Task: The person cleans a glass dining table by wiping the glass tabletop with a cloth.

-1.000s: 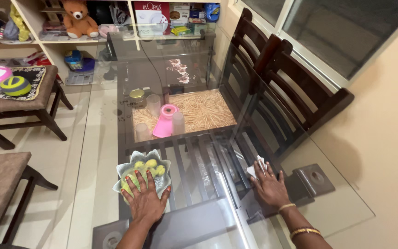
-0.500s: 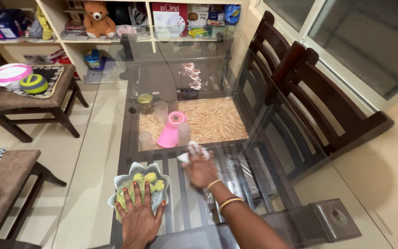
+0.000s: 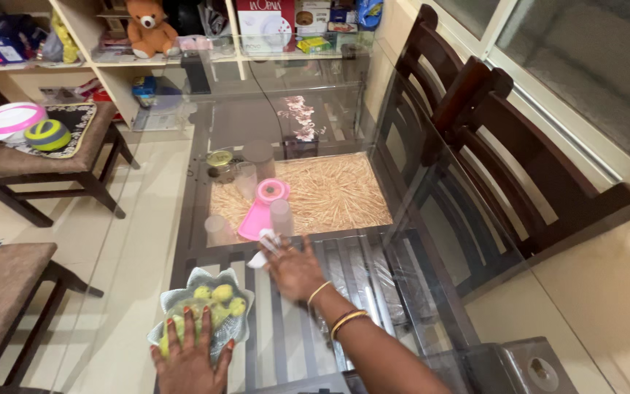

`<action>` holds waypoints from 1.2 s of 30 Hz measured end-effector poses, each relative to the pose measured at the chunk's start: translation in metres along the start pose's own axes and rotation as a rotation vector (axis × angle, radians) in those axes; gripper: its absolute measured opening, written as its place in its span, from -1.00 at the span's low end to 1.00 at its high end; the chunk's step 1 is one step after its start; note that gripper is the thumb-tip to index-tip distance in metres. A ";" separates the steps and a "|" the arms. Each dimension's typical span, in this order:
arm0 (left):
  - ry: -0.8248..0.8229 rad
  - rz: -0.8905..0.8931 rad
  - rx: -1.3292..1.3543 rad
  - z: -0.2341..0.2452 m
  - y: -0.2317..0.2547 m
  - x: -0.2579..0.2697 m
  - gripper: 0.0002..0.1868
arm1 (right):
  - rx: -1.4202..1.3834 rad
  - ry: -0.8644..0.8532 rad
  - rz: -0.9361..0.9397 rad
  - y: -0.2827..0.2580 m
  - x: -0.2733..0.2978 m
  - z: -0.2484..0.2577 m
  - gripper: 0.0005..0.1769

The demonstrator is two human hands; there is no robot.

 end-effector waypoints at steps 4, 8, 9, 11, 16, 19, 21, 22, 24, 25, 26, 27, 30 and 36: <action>-0.053 0.119 -0.008 -0.005 0.018 -0.004 -0.03 | 0.094 0.031 -0.197 0.086 -0.001 0.014 -0.36; 0.229 0.060 0.116 0.009 0.053 -0.012 0.02 | 0.164 0.054 -0.444 0.195 0.021 0.022 -0.26; 0.254 0.007 0.183 0.016 0.063 -0.016 0.00 | 0.251 0.064 -0.493 0.225 0.029 0.025 -0.23; 0.228 -0.083 0.173 0.030 0.085 -0.023 -0.01 | 0.166 0.188 -0.568 0.279 0.053 0.033 -0.31; 0.125 -0.293 0.155 0.060 0.143 -0.026 -0.01 | 0.060 0.273 -0.843 0.371 0.130 0.045 -0.30; 0.094 -0.264 0.150 0.065 0.146 -0.023 -0.04 | 0.042 0.315 -0.978 0.389 0.168 0.042 -0.33; 0.131 -0.266 0.176 0.068 0.145 -0.023 -0.04 | 0.057 0.352 -1.014 0.387 0.196 0.037 -0.32; 0.132 -0.274 0.173 0.068 0.145 -0.024 -0.04 | 0.073 0.391 -1.040 0.384 0.211 0.036 -0.32; 0.144 -0.272 0.168 0.067 0.143 -0.025 -0.04 | 0.074 0.389 -1.092 0.376 0.242 0.031 -0.33; 0.145 -0.283 0.169 0.066 0.144 -0.026 -0.04 | 0.074 0.389 -1.137 0.371 0.258 0.028 -0.33; 0.158 -0.276 0.175 0.066 0.143 -0.027 -0.03 | 0.077 0.392 -1.147 0.366 0.272 0.024 -0.33; 0.171 -0.269 0.182 0.065 0.143 -0.028 -0.03 | 0.072 0.409 -1.173 0.361 0.287 0.019 -0.32; 0.172 -0.290 0.216 0.064 0.145 -0.030 -0.06 | 0.084 0.456 -1.218 0.352 0.310 0.005 -0.30; 0.147 -0.279 0.204 0.065 0.149 -0.031 -0.06 | 0.120 0.578 -1.088 0.317 0.250 0.005 -0.19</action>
Point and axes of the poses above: each hand's wrist, its own x-axis away from the middle knuckle, its own z-axis out of the back of the hand, y = z × x, the point moved 4 cm from there along -x, towards the middle knuckle, and after that the axes turned 2 degrees about -z, right-handed, at the moved point
